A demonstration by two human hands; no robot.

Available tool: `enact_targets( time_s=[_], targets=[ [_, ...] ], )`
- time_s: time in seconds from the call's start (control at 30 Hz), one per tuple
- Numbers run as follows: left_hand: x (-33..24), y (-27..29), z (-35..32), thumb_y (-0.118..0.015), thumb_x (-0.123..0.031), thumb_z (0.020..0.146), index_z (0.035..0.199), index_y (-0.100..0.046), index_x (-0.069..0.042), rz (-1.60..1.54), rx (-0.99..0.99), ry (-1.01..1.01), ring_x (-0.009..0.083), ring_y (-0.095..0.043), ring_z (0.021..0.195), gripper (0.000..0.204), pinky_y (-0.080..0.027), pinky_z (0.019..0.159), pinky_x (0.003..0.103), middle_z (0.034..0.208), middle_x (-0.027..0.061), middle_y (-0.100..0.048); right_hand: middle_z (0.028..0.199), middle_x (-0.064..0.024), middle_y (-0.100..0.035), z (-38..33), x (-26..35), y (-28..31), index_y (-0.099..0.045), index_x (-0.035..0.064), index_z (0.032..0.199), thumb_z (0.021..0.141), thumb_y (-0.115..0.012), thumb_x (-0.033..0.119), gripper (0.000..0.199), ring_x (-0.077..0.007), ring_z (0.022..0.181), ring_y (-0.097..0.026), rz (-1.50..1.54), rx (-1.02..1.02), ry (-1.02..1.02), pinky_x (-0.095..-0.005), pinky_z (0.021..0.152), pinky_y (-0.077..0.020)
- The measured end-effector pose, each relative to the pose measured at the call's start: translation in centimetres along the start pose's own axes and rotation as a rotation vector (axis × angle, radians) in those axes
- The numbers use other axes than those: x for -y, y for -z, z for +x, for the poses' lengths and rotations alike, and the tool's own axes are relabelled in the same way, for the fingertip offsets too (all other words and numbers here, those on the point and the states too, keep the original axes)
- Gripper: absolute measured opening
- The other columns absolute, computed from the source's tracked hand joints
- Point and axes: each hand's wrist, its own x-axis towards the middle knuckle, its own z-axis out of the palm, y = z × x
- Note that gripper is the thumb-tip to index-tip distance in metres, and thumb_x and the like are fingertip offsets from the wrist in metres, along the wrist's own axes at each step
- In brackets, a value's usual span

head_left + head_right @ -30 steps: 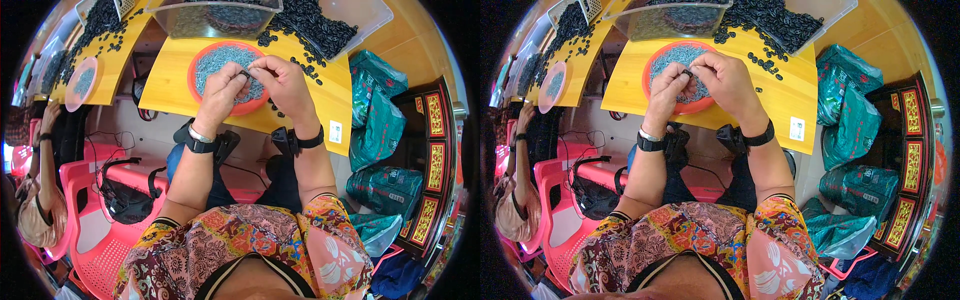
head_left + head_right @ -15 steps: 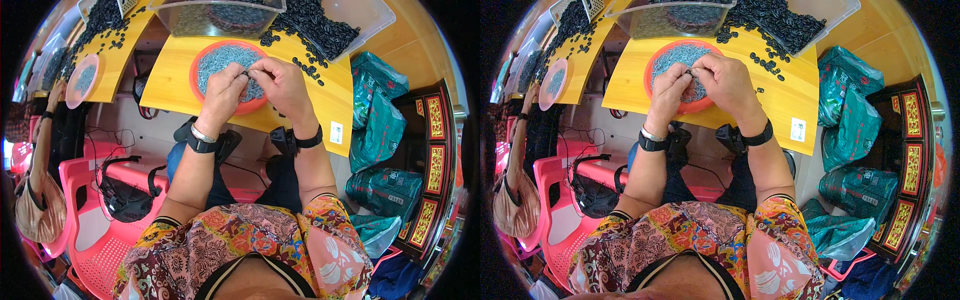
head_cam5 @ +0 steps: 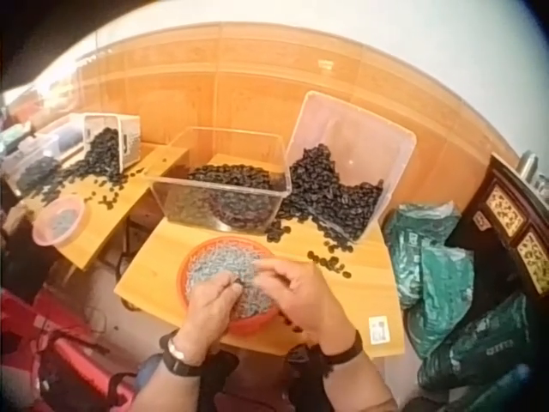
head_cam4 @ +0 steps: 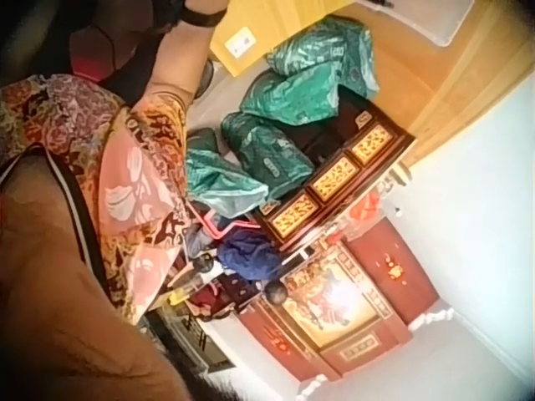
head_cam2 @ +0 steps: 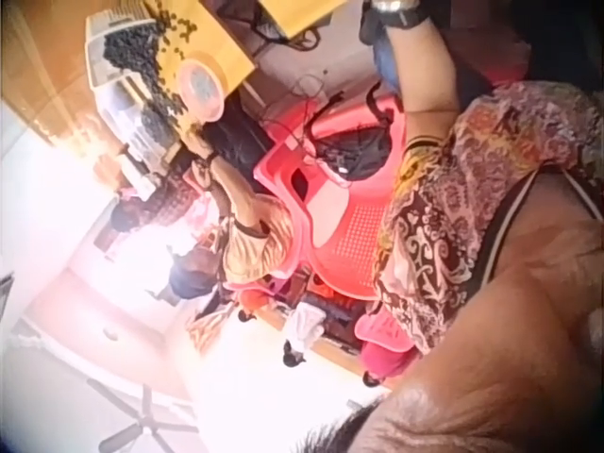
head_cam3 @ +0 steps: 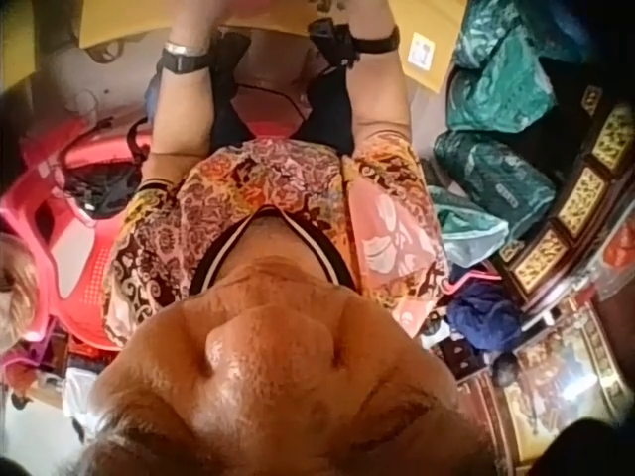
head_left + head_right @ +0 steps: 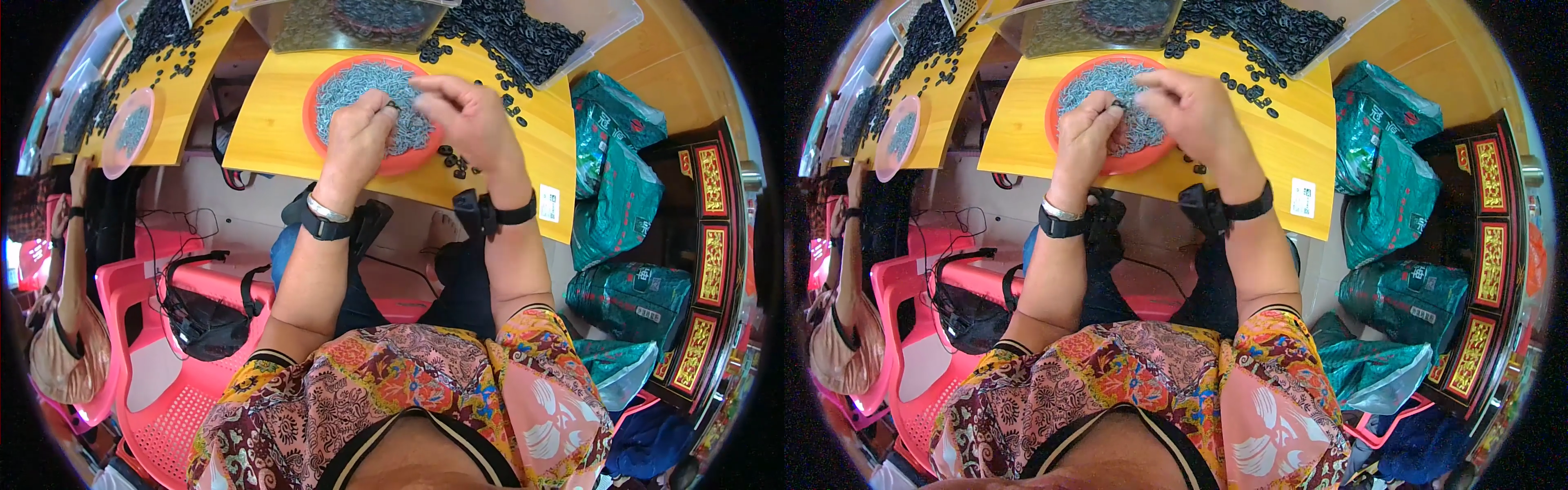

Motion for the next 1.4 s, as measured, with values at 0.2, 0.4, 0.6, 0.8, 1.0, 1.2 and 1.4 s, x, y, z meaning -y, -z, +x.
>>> enact_targets(
  time_s=[0.2, 0.4, 0.6, 0.8, 1.0, 1.2, 1.4],
  targets=[
    [0.5, 1.8, 0.6, -0.047, -0.007, 0.087, 0.078, -0.053, -0.005, -0.422, -0.073, 0.207, 0.0086, -0.051, 0.052, 0.012, -0.040, 0.048, 0.020, 0.065, 0.0012, -0.054, 0.079, 0.0001, -0.065, 0.1, -3.6, 5.8, -0.066, -0.0011, 0.096, 0.086, -0.061, 0.012, 0.018, -0.0054, 0.071, -0.055, -0.322, -0.243, -0.097, -0.0211, 0.066, -0.0450],
    [0.4, 1.8, 0.5, -0.046, -0.007, 0.087, 0.075, -0.053, -0.006, -0.415, -0.096, 0.232, 0.0080, -0.051, 0.052, 0.014, -0.041, 0.048, 0.020, 0.065, 0.0009, -0.054, 0.068, -0.0073, -0.063, -0.4, -4.3, 6.4, -0.066, 0.0026, 0.087, 0.080, -0.064, 0.018, 0.017, -0.0140, 0.061, -0.058, -0.609, -0.141, -0.177, -0.0273, 0.059, -0.0447],
    [0.4, 1.5, 0.5, -0.047, -0.008, 0.087, 0.074, -0.052, -0.006, -0.371, -0.100, 0.232, 0.0077, -0.051, 0.052, 0.014, -0.040, 0.049, 0.019, 0.064, 0.0006, -0.054, 0.070, -0.0091, -0.064, -0.7, -4.3, 6.9, -0.066, 0.0030, 0.086, 0.077, -0.065, 0.017, 0.017, -0.0187, 0.062, -0.060, -0.685, -0.030, -0.244, -0.0303, 0.058, -0.0456],
    [0.4, 1.3, 0.5, -0.047, -0.009, 0.087, 0.075, -0.052, -0.006, -0.344, -0.081, 0.228, 0.0068, -0.049, 0.054, 0.014, -0.039, 0.049, 0.019, 0.064, 0.0004, -0.054, 0.071, -0.0100, -0.064, -0.6, -6.2, 5.4, -0.067, 0.0056, 0.090, 0.071, -0.067, 0.014, 0.021, -0.0239, 0.064, -0.062, -0.659, 0.010, -0.198, -0.0330, 0.062, -0.0480],
    [0.6, 1.1, 0.4, -0.047, -0.009, 0.088, 0.075, -0.052, -0.006, -0.362, -0.081, 0.235, 0.0066, -0.048, 0.053, 0.014, -0.038, 0.049, 0.020, 0.064, 0.0001, -0.053, 0.075, -0.0143, -0.065, 0.0, -6.7, 4.9, -0.068, 0.0062, 0.090, 0.072, -0.063, 0.012, 0.020, -0.0298, 0.070, -0.063, -0.822, 0.039, -0.146, -0.0365, 0.066, -0.0495],
    [0.5, 1.0, 0.3, -0.047, -0.009, 0.087, 0.075, -0.052, -0.005, -0.338, -0.073, 0.231, 0.0070, -0.048, 0.052, 0.014, -0.038, 0.047, 0.021, 0.064, 0.0005, -0.052, 0.083, -0.0172, -0.066, 0.2, -6.5, 4.5, -0.068, 0.0051, 0.092, 0.076, -0.058, 0.010, 0.019, -0.0296, 0.075, -0.064, -0.926, -0.100, -0.185, -0.0355, 0.071, -0.0506],
    [0.6, 0.9, 0.2, -0.050, -0.010, 0.084, 0.076, -0.052, -0.001, -0.124, -0.050, 0.134, 0.0176, -0.055, 0.054, 0.012, -0.043, 0.051, 0.030, 0.061, 0.0080, -0.055, 0.081, -0.0003, -0.063, 0.4, -4.7, 3.7, -0.064, -0.0008, 0.104, 0.085, -0.058, 0.005, 0.021, -0.0069, 0.073, -0.057, 0.194, -0.164, -0.160, -0.0217, 0.068, -0.0466]
  ],
)
